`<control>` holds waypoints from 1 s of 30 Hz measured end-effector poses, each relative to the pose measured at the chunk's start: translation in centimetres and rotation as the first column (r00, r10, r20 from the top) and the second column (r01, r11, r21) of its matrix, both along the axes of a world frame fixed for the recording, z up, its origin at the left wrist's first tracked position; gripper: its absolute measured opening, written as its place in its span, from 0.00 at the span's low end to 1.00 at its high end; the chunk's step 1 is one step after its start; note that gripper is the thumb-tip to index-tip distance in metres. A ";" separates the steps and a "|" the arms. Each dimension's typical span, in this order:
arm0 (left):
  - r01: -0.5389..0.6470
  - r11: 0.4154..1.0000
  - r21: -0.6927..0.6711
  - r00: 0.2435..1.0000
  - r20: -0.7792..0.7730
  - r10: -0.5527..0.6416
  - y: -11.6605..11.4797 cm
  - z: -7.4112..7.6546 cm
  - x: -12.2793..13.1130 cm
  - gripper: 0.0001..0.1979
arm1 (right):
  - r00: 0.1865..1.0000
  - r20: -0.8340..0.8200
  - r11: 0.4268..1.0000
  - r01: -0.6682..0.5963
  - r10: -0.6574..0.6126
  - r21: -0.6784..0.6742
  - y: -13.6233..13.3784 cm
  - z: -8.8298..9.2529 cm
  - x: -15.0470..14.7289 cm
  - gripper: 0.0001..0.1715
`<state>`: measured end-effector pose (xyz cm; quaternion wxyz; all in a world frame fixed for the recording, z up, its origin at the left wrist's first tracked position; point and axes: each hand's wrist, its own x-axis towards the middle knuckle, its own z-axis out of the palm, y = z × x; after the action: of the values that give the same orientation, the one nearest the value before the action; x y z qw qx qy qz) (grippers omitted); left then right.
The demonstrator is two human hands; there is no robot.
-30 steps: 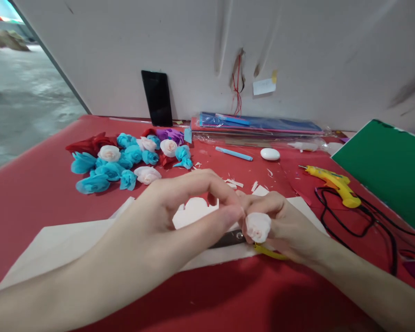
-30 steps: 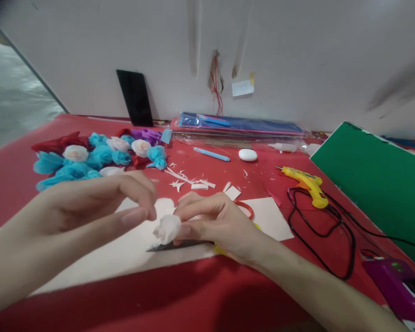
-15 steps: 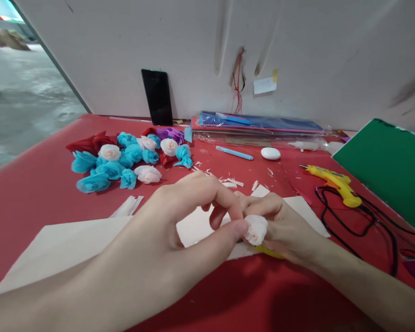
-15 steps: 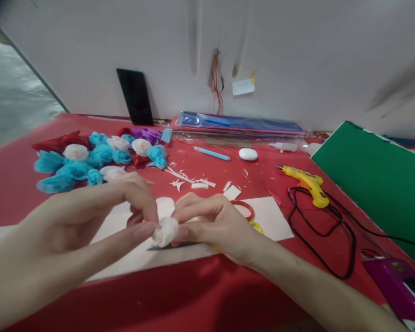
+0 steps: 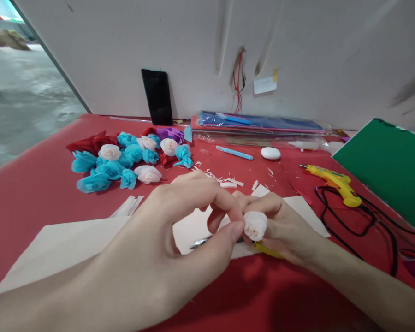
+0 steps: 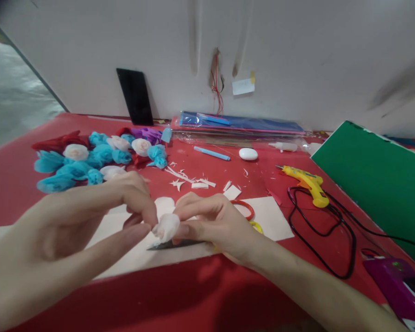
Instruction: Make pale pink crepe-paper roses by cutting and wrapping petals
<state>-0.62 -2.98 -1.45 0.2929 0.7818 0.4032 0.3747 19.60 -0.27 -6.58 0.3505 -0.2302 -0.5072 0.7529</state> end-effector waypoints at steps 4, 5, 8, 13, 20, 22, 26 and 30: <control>-0.003 1.000 0.020 1.000 -0.005 0.004 -0.2 0.1 0.1 0.10 | 1.000 -0.002 1.000 0.010 -0.010 0.013 -0.1 0.1 -0.1 0.06; -0.009 1.000 0.026 1.000 -0.006 0.009 -0.2 0.1 0.1 0.10 | 1.000 -0.007 1.000 0.014 -0.014 0.014 -0.1 0.1 -0.2 0.05; -0.017 0.999 0.043 1.000 -0.009 0.017 -0.2 0.1 0.2 0.10 | 1.000 -0.020 1.000 0.019 -0.019 0.012 -0.1 0.0 -0.3 0.04; -0.027 0.999 0.031 0.999 -0.047 0.028 -0.3 -0.2 0.2 0.08 | 0.999 -0.031 1.000 0.027 -0.027 0.012 0.0 0.0 -0.3 0.03; -0.044 0.998 0.045 0.998 -0.040 0.046 -0.1 -0.4 0.1 0.06 | 0.997 0.055 0.999 0.050 -0.051 0.015 -0.2 0.1 -0.1 0.07; -0.045 0.998 0.043 0.998 -0.041 0.047 -0.1 -0.4 0.0 0.08 | 0.997 0.051 0.998 0.055 -0.055 0.006 -0.2 0.1 -0.1 0.07; -0.044 0.998 0.036 0.999 -0.031 0.045 -0.1 -0.4 0.1 0.10 | 0.998 0.040 0.998 0.053 -0.052 -0.034 -0.2 0.1 -0.3 0.08; -0.035 0.999 0.019 0.999 -0.010 0.036 -0.2 -0.2 0.1 0.11 | 0.999 0.026 0.994 0.041 -0.039 -0.099 -0.3 0.0 -0.4 0.09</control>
<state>-0.51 -3.19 -1.70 0.2767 0.7792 0.4149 0.3796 19.15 -0.54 -6.54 0.3475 -0.2667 -0.4683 0.7673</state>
